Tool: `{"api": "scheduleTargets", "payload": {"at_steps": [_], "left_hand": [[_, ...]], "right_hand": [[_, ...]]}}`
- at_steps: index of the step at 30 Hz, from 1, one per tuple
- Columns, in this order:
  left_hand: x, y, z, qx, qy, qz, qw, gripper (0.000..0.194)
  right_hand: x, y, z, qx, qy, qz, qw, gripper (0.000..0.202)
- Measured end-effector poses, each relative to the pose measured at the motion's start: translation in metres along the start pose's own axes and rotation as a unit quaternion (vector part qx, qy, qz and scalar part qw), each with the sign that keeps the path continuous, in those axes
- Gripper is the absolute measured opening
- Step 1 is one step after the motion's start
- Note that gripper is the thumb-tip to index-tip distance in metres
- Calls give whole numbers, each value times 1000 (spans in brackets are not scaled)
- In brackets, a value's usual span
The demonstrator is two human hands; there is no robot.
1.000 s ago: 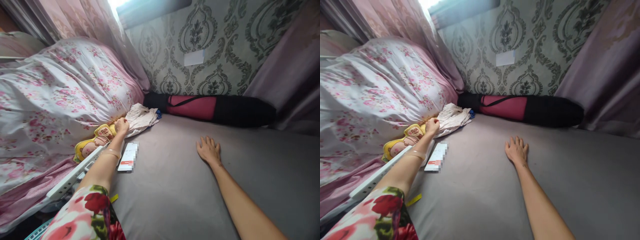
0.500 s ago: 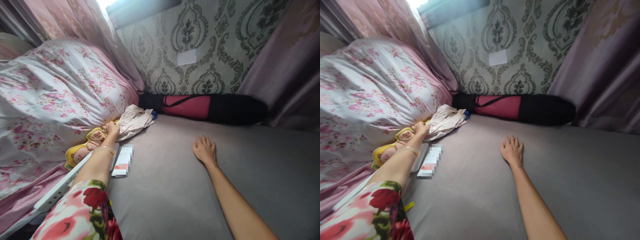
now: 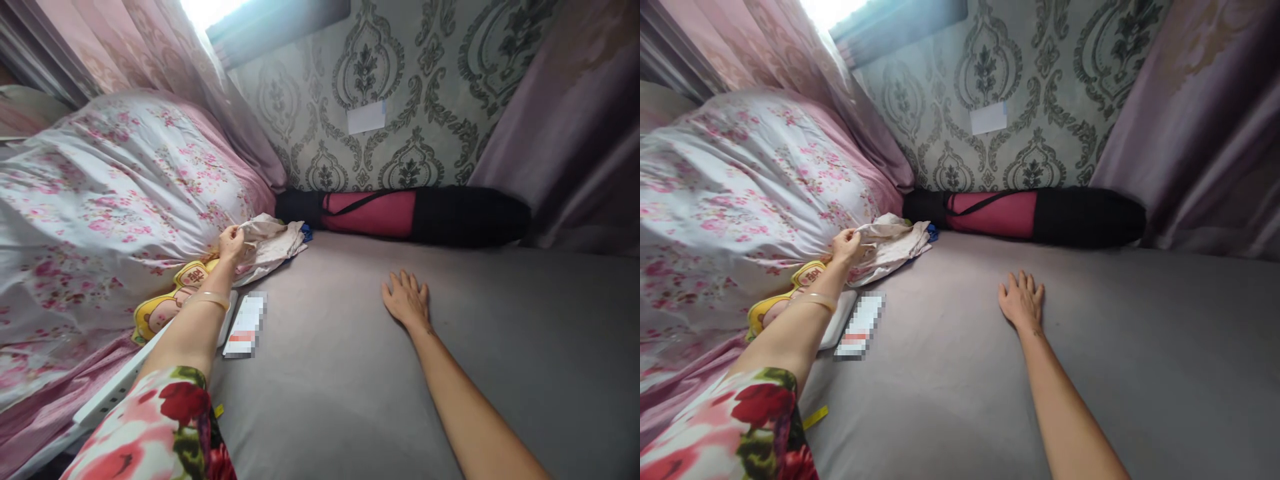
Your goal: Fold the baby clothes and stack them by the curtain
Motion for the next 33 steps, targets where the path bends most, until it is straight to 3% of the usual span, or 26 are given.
{"api": "scheduleTargets", "payload": {"at_steps": [6,11,15,17,20,22,24,27,29,33], "left_hand": [[-63,4,6,24,49,249,967,31],[-111,10,30,110,104,322,934,41],[-147,13,62,195,163,348,902,45],[-165,10,83,248,204,340,884,47],[-192,-2,119,341,276,308,845,47],[-210,-15,143,392,321,292,811,44],[-228,-32,163,415,370,291,778,41],[-250,-56,184,429,427,294,739,38],[-261,-69,190,426,442,298,731,38],[-272,-76,196,430,445,317,718,40]], "right_hand": [[-5,-1,0,-33,-9,-44,998,50],[-15,2,-4,-65,5,-118,991,43],[-14,-12,-10,-61,37,-254,964,39],[-5,-31,-13,-61,20,-376,924,39],[20,-75,-11,-68,-84,-556,824,45],[39,-106,-2,-61,-140,-628,763,51],[56,-135,11,-34,-181,-659,729,59],[73,-171,33,18,-218,-674,706,55],[75,-192,46,18,-215,-668,713,44],[60,-237,76,-96,-171,-611,767,36]]}}
Point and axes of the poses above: each hand's wrist, its own z-axis away from the middle knuckle, its own y-axis out of the palm, x = y × z, the point moved 4 cm from there along -z, towards the middle knuckle, and after that the axes turned 12 degrees about -z, right-handed, at the moved point
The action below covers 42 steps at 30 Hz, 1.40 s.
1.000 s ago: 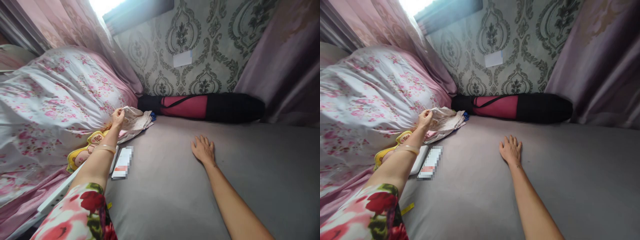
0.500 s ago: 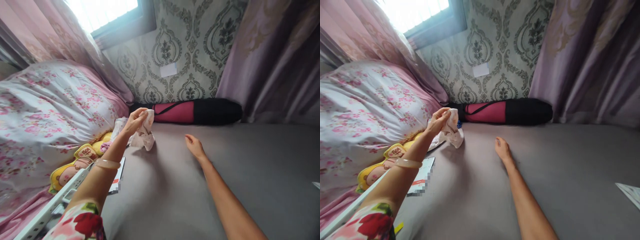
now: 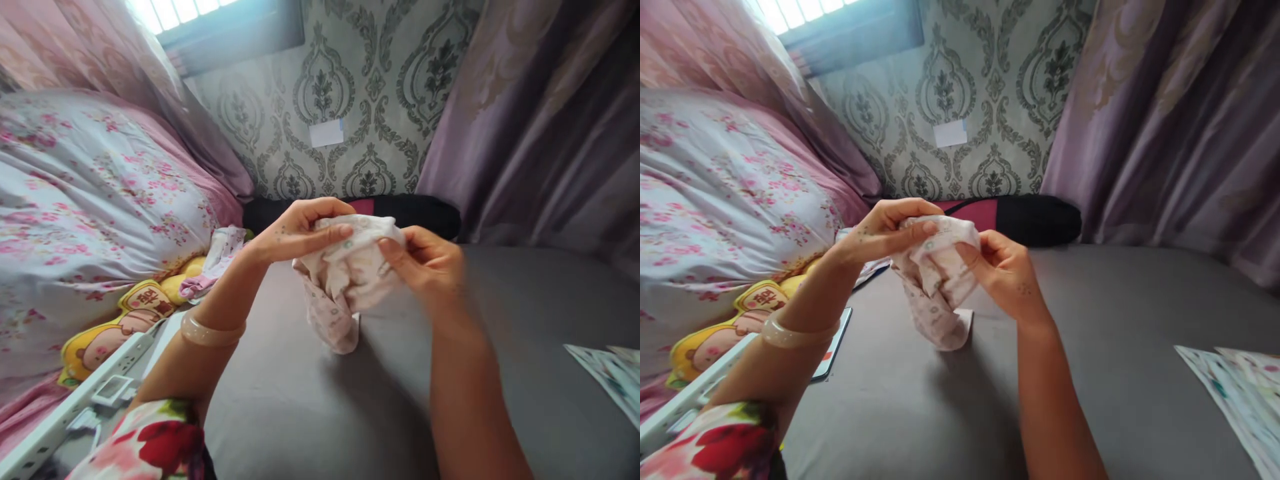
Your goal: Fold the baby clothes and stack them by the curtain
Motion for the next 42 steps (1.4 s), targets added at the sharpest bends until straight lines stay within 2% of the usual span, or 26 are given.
{"api": "scheduleTargets", "payload": {"at_steps": [3,5,7,10,13,16,20,24,27,30,32,35,38,42], "left_hand": [[6,18,-1,47,15,59,997,47],[14,37,0,88,20,121,989,52],[25,57,2,118,16,185,975,56],[43,87,5,132,3,242,961,60],[60,112,6,109,-17,228,967,56],[76,133,6,65,-44,205,976,44],[94,159,6,-7,-107,235,966,28],[101,179,6,-40,-172,267,947,33],[98,185,6,-48,-183,286,940,38],[94,186,7,-53,-192,304,932,40],[90,186,7,-57,-203,316,925,41],[83,187,9,-60,-227,330,914,42],[77,190,9,-51,-228,346,909,43],[81,191,7,-73,-217,338,913,40]], "right_hand": [[28,-21,14,-51,-19,83,995,31],[35,-35,21,-68,-12,137,988,31],[31,-49,23,-74,22,186,979,34],[12,-69,21,-43,102,224,968,39],[-3,-85,19,8,159,256,954,39],[-10,-97,21,68,186,302,932,36],[-21,-119,29,115,211,383,892,26],[-38,-144,37,147,234,444,852,20],[-49,-156,39,158,236,442,851,23],[-55,-156,38,145,210,426,868,39],[-56,-147,35,136,191,402,885,45],[-56,-122,30,159,166,320,919,43],[-56,-101,27,195,154,243,937,41],[-60,-96,28,197,193,198,940,38]]}}
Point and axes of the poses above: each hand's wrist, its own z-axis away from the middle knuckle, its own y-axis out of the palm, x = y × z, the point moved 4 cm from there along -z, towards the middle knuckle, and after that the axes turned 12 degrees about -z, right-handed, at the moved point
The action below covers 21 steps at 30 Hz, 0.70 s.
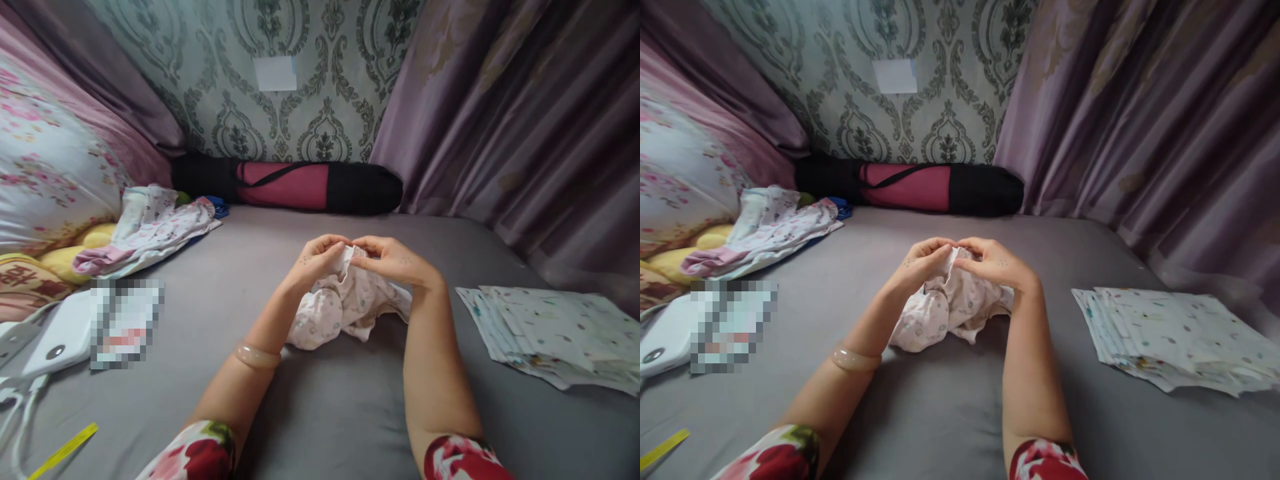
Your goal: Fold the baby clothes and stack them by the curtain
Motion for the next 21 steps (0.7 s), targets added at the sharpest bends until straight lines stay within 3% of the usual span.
{"api": "scheduleTargets", "payload": {"at_steps": [4,8,10,12,14,16,18,21], "left_hand": [[4,-13,-7,-65,46,-132,988,30],[-2,-24,-2,-112,45,-306,944,20],[-8,-20,4,-72,18,-340,938,21],[-14,-8,11,16,-17,-348,937,25],[-17,9,19,107,-44,-351,929,29],[-15,25,25,155,-58,-365,916,32],[-9,34,27,148,-51,-407,900,32],[6,38,24,80,-26,-506,858,31]], "right_hand": [[-12,-11,0,-65,46,1,997,33],[-27,-27,-2,-175,47,-16,983,31],[-36,-36,-2,-233,49,-18,971,32],[-47,-44,0,-280,57,-17,958,33],[-56,-51,2,-303,65,-20,951,35],[-63,-55,3,-311,70,-30,948,36],[-66,-58,4,-315,68,-40,946,37],[-63,-59,5,-323,58,-46,944,36]]}}
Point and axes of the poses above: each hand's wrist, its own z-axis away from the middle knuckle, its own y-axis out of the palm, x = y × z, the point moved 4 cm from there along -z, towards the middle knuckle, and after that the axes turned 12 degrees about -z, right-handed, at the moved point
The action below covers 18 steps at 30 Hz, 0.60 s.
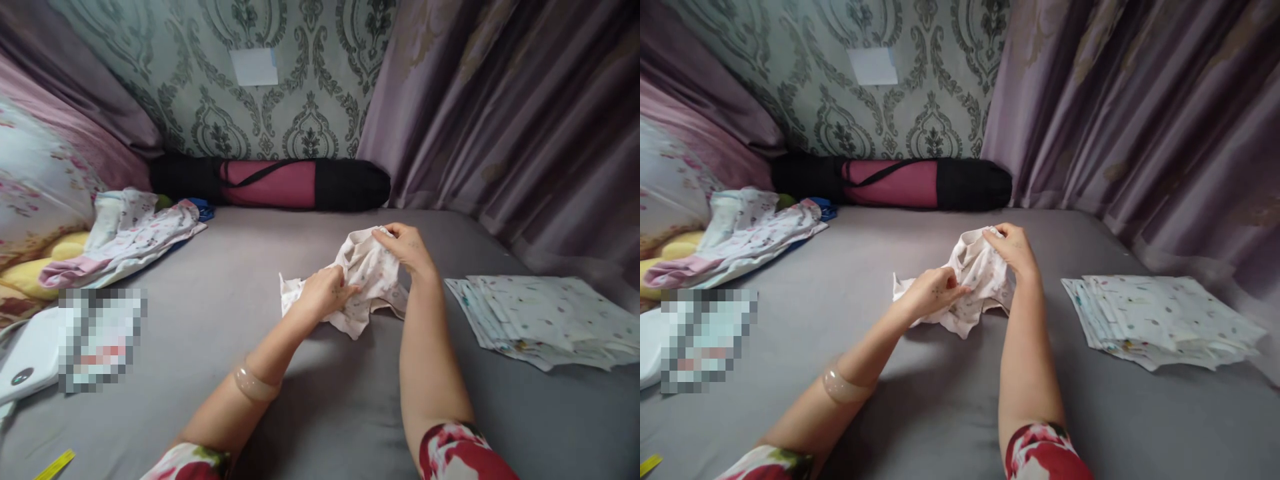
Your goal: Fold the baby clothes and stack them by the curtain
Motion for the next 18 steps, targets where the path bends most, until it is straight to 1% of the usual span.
{"api": "scheduleTargets", "payload": {"at_steps": [1,3,5,7,9,11,13,15,16,18], "left_hand": [[3,4,-2,-17,-10,-32,999,31],[10,13,-6,-34,-29,-79,996,32],[17,20,-10,-43,-43,-104,993,31],[24,24,-13,-44,-50,-108,992,28],[30,24,-14,-41,-46,-74,995,29],[35,20,-15,-33,-44,-2,998,38],[38,16,-16,-21,-57,85,994,47],[39,13,-16,-13,-83,152,985,51],[39,12,-17,-15,-96,169,981,51],[39,14,-18,-35,-122,166,978,46]], "right_hand": [[2,0,1,-2,-2,-3,1000,36],[6,0,2,-5,-5,-7,1000,37],[9,1,4,-5,-4,-9,1000,37],[14,2,7,-2,-4,-9,1000,37],[18,3,10,0,-3,-13,1000,37],[22,1,12,1,-2,-17,1000,36],[24,-1,13,8,4,-22,1000,36],[24,-3,14,21,9,-28,999,36],[24,-3,14,30,9,-31,999,36],[25,-2,15,51,5,-32,998,37]]}}
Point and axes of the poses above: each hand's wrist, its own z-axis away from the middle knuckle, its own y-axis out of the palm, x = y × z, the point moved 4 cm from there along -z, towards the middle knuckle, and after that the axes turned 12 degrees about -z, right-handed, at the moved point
